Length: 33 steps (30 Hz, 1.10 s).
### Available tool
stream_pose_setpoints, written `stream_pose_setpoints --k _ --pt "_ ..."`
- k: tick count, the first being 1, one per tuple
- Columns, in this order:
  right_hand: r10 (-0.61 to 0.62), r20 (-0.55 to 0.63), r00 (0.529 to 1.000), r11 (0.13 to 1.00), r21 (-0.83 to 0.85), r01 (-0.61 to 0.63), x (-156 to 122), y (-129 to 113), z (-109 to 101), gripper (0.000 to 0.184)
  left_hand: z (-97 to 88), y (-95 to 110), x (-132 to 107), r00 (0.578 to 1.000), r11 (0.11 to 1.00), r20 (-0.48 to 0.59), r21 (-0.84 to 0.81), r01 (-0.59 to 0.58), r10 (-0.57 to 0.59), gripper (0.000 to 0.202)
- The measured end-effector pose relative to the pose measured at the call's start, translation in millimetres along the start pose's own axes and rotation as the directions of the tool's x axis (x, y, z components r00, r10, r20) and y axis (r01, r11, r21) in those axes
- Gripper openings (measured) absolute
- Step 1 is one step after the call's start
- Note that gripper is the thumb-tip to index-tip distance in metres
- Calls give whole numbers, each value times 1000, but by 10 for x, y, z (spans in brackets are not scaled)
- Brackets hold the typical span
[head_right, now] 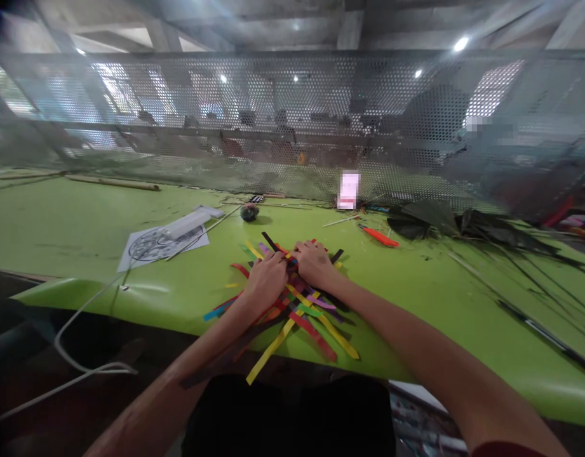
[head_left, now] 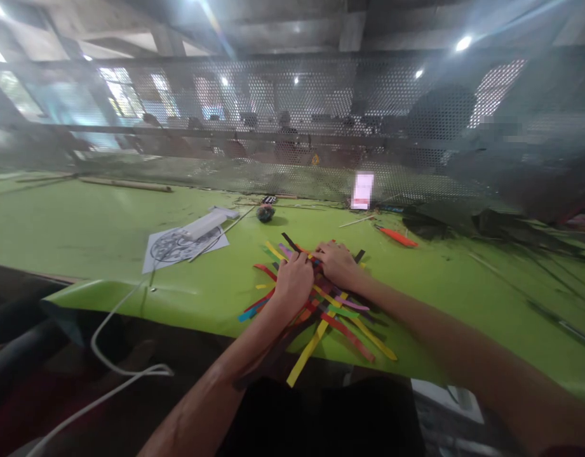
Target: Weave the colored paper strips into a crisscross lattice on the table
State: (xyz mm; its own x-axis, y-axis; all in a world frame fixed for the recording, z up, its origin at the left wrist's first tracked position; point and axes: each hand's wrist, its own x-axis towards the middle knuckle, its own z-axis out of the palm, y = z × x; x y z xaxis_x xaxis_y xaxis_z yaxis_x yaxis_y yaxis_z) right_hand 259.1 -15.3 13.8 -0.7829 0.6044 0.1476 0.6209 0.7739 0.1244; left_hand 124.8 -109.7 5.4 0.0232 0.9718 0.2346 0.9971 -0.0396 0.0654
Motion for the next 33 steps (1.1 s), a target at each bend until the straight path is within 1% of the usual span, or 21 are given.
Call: stream_pose_setpoints --k 5,9,12,16,22,29,33 --pt "-15 17 1000 998 -60 16 3 -22 -17 40 -18 22 -12 1000 1000 13 1 13 -13 28" --pt "-36 29 999 997 -64 38 16 -28 -32 40 0 22 2 1000 1000 6 -24 17 -17 28" --pt "-12 32 999 998 -60 14 36 -38 -53 40 4 13 12 1000 1000 16 -28 13 -13 28" --pt "38 41 998 998 -44 -36 60 -62 -61 36 -36 0 5 1000 999 18 -46 17 -16 29" --pt "45 -19 999 995 -84 -46 11 -93 15 38 -72 -8 -3 999 996 25 -84 37 -35 29" --pt "57 -8 998 998 -41 -57 25 -103 8 39 -68 -14 0 999 998 27 -61 21 -20 28" --pt "58 -59 997 998 -8 -59 36 -97 16 41 -73 -6 4 1000 998 27 -56 12 -10 26"
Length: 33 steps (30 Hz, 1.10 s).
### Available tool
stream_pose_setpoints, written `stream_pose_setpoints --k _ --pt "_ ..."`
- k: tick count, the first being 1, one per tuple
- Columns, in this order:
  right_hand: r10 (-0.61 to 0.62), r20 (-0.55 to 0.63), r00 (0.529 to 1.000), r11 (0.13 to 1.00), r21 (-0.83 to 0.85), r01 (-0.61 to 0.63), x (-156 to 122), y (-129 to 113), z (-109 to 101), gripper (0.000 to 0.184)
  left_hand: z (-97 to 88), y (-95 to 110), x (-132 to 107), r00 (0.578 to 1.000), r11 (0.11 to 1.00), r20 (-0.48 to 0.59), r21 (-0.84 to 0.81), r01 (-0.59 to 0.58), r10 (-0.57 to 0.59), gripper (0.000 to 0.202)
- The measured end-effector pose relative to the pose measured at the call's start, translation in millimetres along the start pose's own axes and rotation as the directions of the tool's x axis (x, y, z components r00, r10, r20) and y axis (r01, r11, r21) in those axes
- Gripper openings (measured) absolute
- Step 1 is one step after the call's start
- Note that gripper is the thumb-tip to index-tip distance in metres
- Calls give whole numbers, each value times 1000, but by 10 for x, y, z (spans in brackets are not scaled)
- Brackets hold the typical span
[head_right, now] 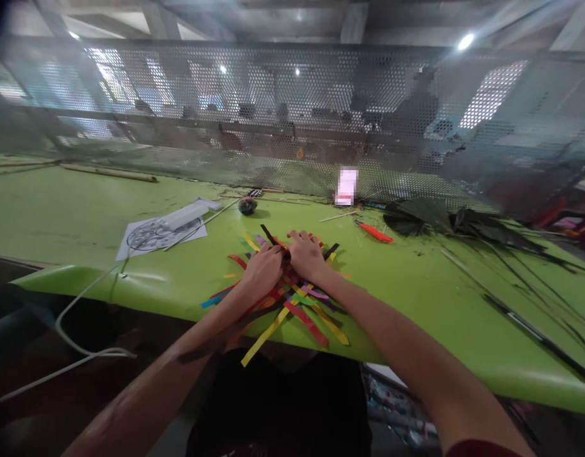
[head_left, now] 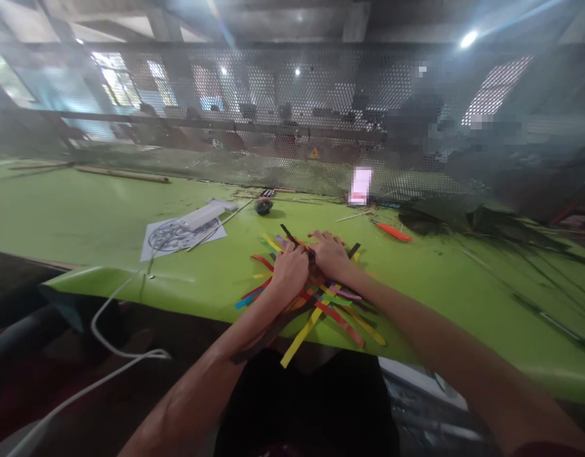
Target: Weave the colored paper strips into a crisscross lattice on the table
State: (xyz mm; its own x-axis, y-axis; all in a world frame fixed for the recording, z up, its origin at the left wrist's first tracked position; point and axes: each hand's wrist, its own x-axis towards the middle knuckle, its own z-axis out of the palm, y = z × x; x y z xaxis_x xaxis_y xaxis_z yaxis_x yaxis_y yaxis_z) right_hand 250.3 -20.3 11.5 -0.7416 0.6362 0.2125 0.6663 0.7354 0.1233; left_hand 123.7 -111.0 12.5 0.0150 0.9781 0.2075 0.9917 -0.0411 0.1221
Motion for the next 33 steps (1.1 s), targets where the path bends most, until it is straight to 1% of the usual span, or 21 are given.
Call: stream_pose_setpoints --k 2,5,10,14,19,22,26,30,33 --pt "6 -9 1000 999 32 -6 -4 7 9 42 3 5 -1 1000 1000 -3 5 2 -2 27" --pt "25 28 999 997 72 -26 -10 15 13 43 13 1 -2 1000 1000 -4 11 0 0 29" --pt "22 50 999 997 71 -26 21 12 -6 41 13 -19 5 1000 1000 -11 -16 -10 10 29" --pt "44 58 997 995 88 -49 29 40 -14 41 6 -13 1 1000 1000 -16 -18 -9 9 28" --pt "-18 27 999 996 90 15 -31 87 -1 41 36 -7 2 1000 1000 -30 -1 -4 4 27" --pt "2 17 1000 993 120 -4 -17 130 -31 41 60 -26 10 1000 1000 -19 13 -13 13 27" --pt "79 -6 997 980 183 -77 1 318 -157 48 70 -51 2 1000 999 -2 25 -21 21 28" --pt "184 1 983 947 268 -177 -67 636 -313 39 61 -46 -13 1000 999 -6 23 -24 24 28" --pt "171 26 985 893 419 -166 -5 786 -391 35 44 -24 -13 1000 1000 6 24 -16 15 30"
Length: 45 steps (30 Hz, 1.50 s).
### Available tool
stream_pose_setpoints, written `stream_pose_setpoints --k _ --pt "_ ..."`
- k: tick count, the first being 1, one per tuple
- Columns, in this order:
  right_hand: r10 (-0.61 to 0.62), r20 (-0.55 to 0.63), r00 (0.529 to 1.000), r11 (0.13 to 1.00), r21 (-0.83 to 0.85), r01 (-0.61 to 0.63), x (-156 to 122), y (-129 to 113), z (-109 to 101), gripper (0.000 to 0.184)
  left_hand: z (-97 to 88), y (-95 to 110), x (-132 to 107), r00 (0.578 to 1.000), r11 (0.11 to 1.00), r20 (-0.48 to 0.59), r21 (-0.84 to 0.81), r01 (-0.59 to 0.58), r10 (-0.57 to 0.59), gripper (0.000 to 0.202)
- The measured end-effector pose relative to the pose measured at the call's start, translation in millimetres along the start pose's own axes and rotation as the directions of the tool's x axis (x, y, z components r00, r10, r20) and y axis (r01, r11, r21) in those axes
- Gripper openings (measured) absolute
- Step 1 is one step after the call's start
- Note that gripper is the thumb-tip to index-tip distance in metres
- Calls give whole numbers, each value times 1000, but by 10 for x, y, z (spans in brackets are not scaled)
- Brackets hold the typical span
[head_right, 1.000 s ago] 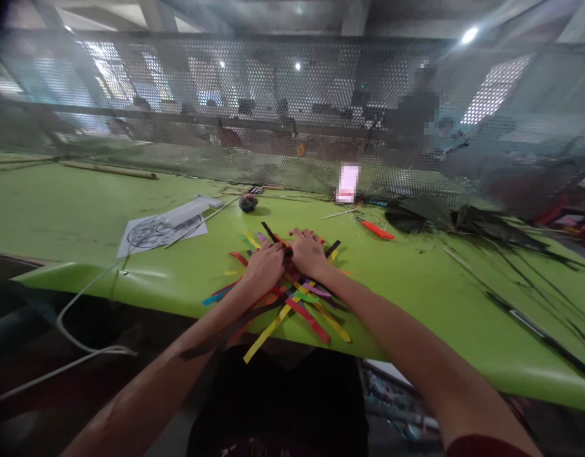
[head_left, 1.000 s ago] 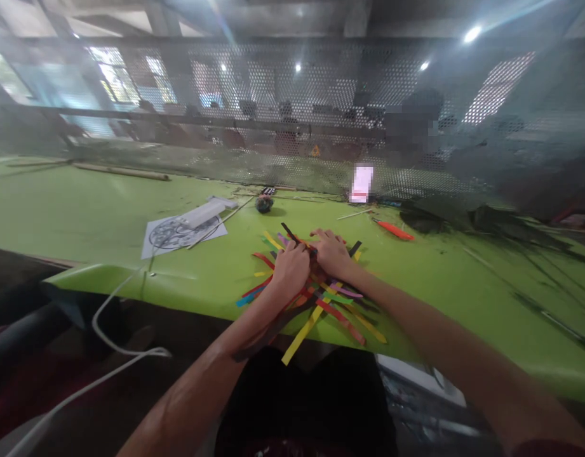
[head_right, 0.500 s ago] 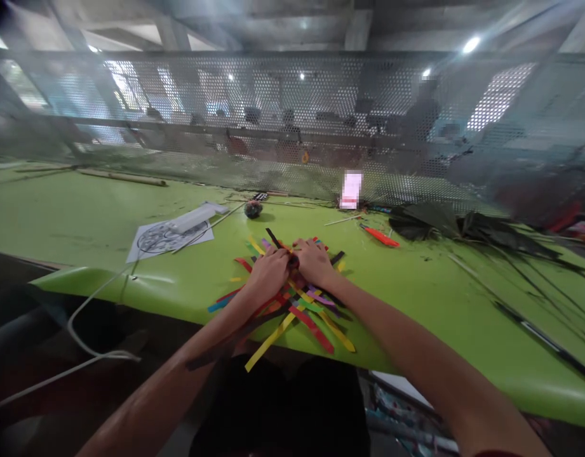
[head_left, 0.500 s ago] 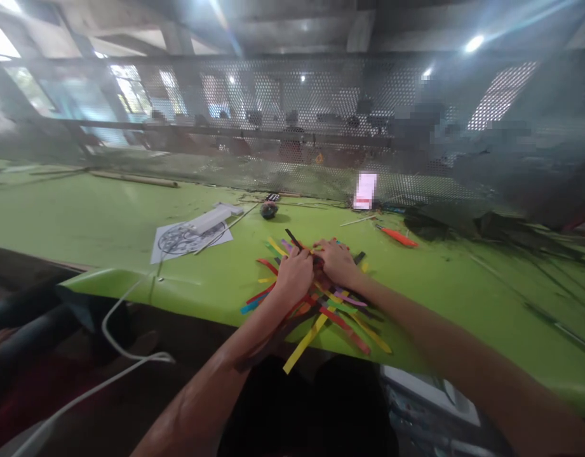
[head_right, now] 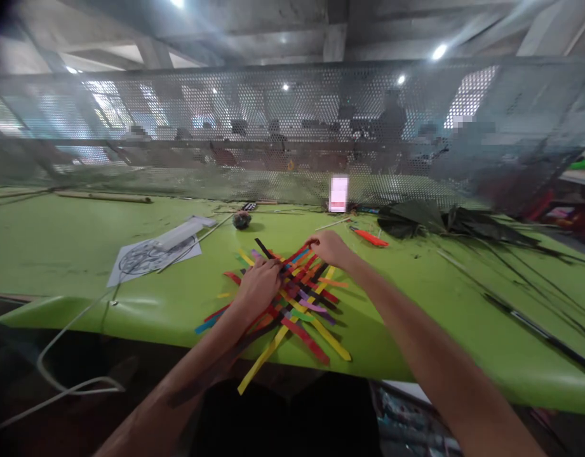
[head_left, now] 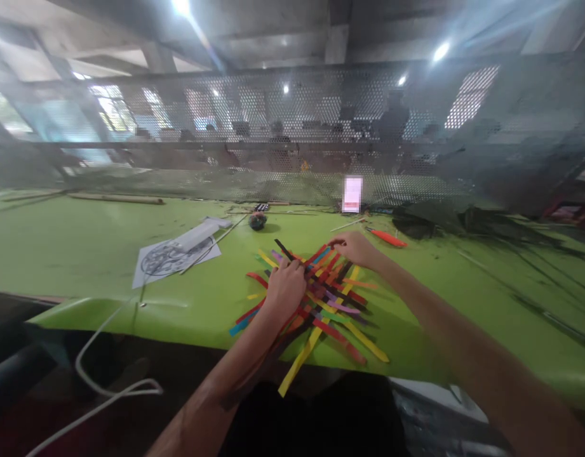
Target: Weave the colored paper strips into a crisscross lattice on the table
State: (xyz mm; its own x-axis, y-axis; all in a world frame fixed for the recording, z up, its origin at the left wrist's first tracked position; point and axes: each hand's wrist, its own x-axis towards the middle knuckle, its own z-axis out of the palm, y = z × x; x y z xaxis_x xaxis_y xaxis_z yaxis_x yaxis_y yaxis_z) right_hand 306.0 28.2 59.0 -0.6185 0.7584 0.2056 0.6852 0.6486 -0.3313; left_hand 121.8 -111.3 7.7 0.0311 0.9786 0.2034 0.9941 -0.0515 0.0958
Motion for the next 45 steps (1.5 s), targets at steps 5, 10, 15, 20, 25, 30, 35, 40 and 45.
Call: stream_pose_setpoints --k 5,10,15,20,25,30,35,40,45 --pt "-67 194 979 990 135 41 546 -253 167 42 -26 25 6 1000 1000 22 -19 14 -13 33" --pt "-53 325 944 990 144 6 1054 -563 583 52 15 4 26 1000 1000 17 -22 20 -20 29" --pt "41 407 913 993 83 -81 1203 -583 788 38 43 -7 50 999 998 24 -48 29 -28 29" --pt "42 476 878 994 70 -85 1240 -564 712 42 -33 19 15 999 996 45 -88 30 -26 28" --pt "18 537 843 991 103 -87 1212 -556 609 48 -73 27 -9 999 996 39 -82 30 -27 26" --pt "-21 504 863 988 142 -58 1179 -530 565 24 -40 18 0 999 997 42 -67 25 -23 28" --pt "-100 433 896 985 171 27 1103 -496 386 21 -65 22 -10 999 996 46 -82 30 -27 27" --pt "-161 401 902 976 197 87 1004 -471 200 20 -117 17 -31 999 995 40 -94 12 -8 28" --pt "-185 399 898 957 282 71 986 -481 206 20 -87 6 -23 999 997 46 -70 20 -16 29"
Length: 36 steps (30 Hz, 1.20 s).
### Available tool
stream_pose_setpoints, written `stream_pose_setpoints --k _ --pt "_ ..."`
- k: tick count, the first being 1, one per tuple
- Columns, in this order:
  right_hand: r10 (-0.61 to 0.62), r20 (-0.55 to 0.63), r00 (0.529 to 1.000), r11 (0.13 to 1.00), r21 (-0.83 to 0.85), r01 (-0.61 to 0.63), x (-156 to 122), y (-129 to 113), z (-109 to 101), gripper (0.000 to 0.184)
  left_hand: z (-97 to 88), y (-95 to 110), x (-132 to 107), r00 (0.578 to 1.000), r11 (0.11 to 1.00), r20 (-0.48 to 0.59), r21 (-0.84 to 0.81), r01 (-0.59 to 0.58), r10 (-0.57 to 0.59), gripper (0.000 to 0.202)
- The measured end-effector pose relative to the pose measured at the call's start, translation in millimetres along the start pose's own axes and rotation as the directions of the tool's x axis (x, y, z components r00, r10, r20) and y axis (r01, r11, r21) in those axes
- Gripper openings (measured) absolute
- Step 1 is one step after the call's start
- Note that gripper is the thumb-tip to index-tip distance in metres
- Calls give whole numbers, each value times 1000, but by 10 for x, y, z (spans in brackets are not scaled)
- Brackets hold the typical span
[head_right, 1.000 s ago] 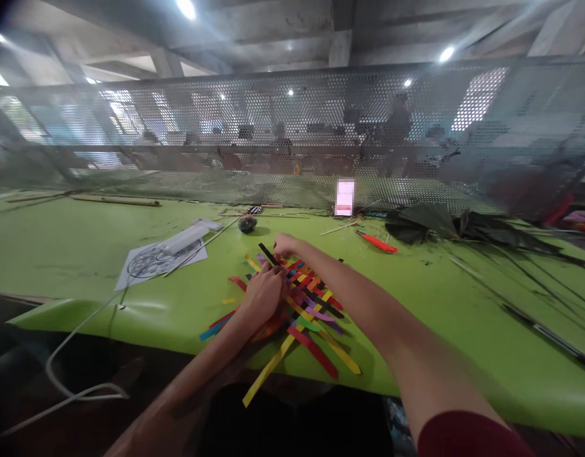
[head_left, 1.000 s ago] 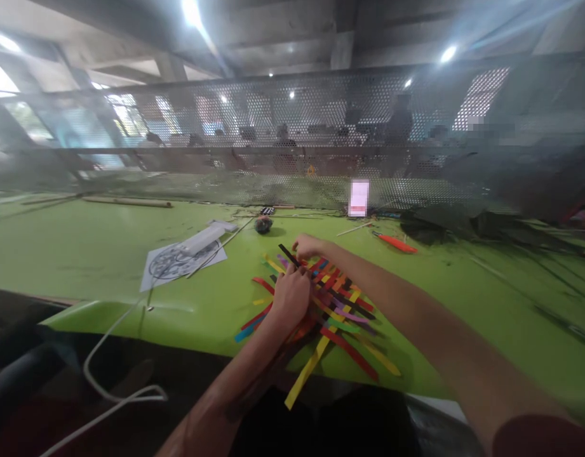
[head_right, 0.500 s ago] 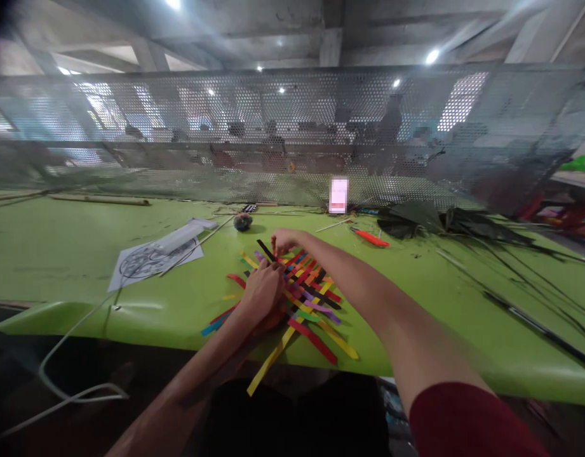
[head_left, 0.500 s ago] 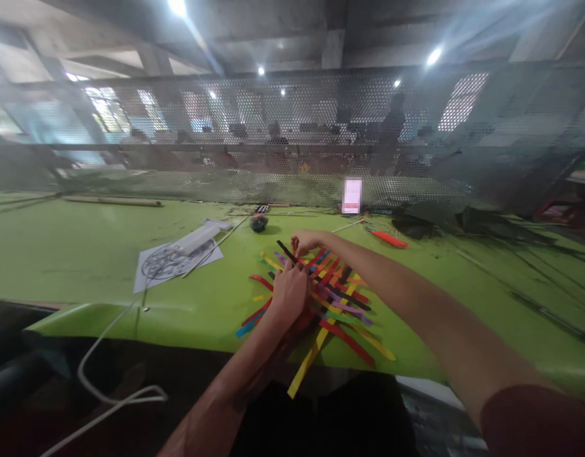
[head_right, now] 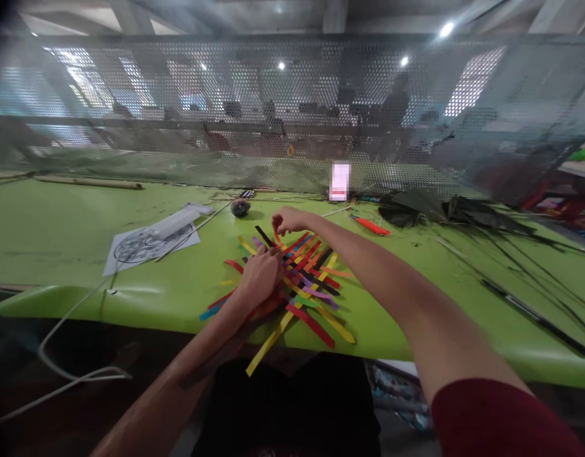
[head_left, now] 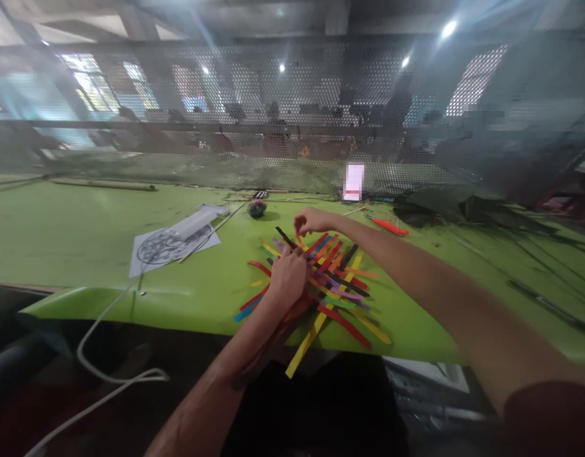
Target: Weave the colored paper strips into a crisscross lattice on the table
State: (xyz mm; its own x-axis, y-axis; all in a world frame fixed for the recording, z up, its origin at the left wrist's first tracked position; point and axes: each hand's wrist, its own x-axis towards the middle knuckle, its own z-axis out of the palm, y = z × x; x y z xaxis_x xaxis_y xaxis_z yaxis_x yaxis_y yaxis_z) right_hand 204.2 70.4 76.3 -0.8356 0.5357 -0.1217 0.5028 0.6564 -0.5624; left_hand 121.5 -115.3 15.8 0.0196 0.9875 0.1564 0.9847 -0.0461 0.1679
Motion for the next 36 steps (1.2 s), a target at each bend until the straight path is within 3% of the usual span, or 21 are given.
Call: stream_pose_setpoints --k 9,14,17,20,23,27,31,36 --pt "37 -96 995 999 43 -33 106 -89 169 19 54 -52 9 999 998 -33 -53 -19 17 29" --pt "96 -193 977 995 -16 -101 133 -124 281 16 63 -49 16 999 1000 -37 -12 -20 19 30" --pt "105 -247 963 988 -86 -129 74 -136 246 27 70 -49 17 1000 1000 -27 10 -8 8 29" --pt "96 -308 947 975 -161 -151 -217 -127 160 39 67 -51 12 1000 1000 -19 7 4 -4 29" --pt "113 -326 938 927 -305 -218 -731 -102 170 22 45 -43 3 1000 1000 -14 -8 -5 5 27" --pt "253 -305 918 852 -379 -361 -1335 -78 407 11 21 -18 0 1000 1000 -23 -14 -8 8 33" --pt "250 -359 899 868 -328 -373 -1486 -43 643 12 45 2 3 1000 1000 -25 23 1 0 50" --pt "271 -376 886 932 -127 -339 -1434 16 675 18 68 17 5 1000 998 20 63 -12 11 60"
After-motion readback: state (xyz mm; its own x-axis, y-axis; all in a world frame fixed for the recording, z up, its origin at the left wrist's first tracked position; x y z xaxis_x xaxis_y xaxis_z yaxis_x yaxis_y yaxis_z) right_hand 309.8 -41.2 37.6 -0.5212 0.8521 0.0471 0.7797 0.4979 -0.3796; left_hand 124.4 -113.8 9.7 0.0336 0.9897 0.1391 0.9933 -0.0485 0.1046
